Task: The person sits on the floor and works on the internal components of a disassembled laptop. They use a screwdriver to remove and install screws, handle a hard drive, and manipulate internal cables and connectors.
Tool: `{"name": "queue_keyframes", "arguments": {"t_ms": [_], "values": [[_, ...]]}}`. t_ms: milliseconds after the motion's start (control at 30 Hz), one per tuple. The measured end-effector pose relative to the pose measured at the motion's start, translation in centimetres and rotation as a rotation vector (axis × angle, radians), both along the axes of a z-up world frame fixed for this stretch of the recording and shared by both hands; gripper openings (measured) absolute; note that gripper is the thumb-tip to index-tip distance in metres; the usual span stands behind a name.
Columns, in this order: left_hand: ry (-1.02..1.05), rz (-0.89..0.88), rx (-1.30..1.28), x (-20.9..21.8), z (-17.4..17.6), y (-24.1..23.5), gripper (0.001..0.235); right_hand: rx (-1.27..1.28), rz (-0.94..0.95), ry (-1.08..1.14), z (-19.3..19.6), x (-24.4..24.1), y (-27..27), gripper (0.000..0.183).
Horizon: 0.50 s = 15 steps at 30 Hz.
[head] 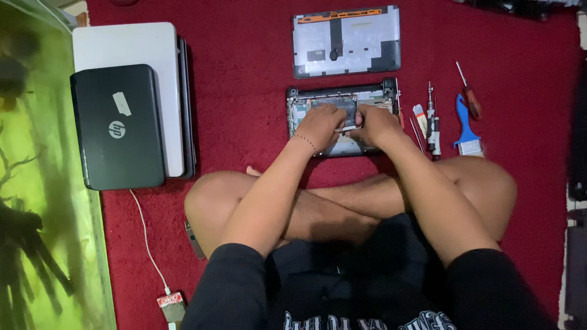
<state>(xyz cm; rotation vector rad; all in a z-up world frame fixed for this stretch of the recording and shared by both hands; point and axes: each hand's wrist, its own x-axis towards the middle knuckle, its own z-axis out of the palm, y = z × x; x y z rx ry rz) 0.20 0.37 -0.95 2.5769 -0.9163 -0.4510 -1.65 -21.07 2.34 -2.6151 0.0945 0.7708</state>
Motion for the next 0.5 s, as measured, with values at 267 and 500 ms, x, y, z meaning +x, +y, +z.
{"name": "queue_keyframes", "arguments": {"t_ms": [267,500], "values": [[-0.079,-0.014,0.064,-1.4,-2.1,-0.6,0.024,0.131,0.041,-0.188,1.5,-2.1,-0.1,0.033],[-0.094,-0.077,0.371,-6.4,4.8,-0.1,0.049,-0.243,0.381,-0.104,5.5,-7.1,2.2,0.062]]}}
